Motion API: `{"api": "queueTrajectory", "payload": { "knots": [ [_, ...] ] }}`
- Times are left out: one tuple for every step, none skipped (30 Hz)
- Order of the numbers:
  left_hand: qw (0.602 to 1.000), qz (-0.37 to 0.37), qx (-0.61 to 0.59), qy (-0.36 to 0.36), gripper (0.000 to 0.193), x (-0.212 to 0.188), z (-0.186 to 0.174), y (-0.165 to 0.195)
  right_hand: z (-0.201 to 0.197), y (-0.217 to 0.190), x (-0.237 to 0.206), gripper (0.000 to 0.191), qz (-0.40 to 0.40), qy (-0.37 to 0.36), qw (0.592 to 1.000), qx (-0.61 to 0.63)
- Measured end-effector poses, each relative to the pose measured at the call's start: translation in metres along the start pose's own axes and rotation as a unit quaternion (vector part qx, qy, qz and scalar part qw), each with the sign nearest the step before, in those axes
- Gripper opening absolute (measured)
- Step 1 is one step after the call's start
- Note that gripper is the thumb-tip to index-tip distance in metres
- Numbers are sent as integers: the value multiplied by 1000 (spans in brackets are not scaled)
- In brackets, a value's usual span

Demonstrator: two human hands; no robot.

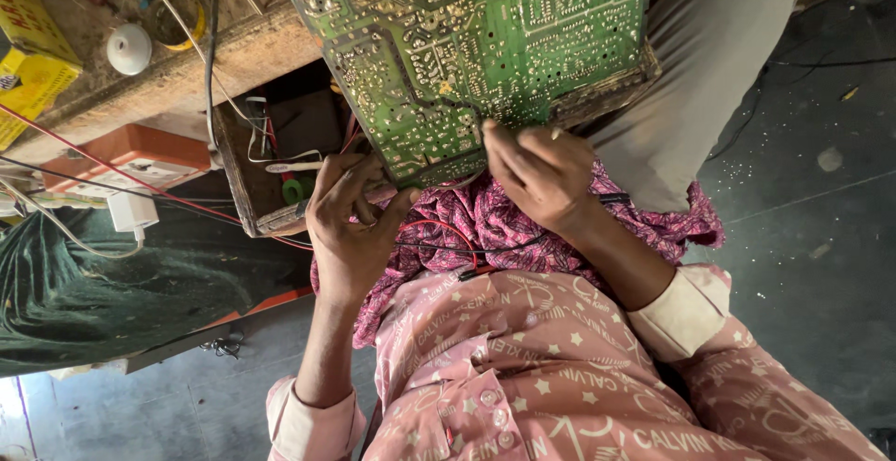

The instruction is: The person uses a soldering iron and solder wire to reflow or repair joints on a green printed circuit board. They hold the board on their lap, apply heat to multiple points, and occasionally adjust the board's position while working.

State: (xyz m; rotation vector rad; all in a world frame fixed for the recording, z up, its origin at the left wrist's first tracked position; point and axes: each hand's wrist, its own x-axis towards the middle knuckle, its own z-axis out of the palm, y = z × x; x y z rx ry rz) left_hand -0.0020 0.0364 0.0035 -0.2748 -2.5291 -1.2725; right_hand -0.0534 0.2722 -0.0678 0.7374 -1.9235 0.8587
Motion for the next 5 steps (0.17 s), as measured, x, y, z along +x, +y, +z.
{"api": "queueTrajectory", "payload": {
  "knots": [
    [1000, 3, 1, 1, 49, 0, 0, 0, 5, 1, 1, 38, 9, 35, 999, -1],
    [1000, 6, 2, 2, 49, -1, 0, 0, 8, 2, 1, 38, 19, 69, 997, -2],
    [1000, 8, 2, 3, 50, -2, 1, 0, 8, 1, -1, 38, 19, 60, 998, -13],
    [1000, 7, 4, 3, 50, -2, 1, 0, 7, 0, -3, 38, 19, 51, 998, -25],
    [1000, 6, 5, 1, 50, -2, 0, -1, 7, -1, -4, 38, 20, 42, 998, -38]
  ]
}}
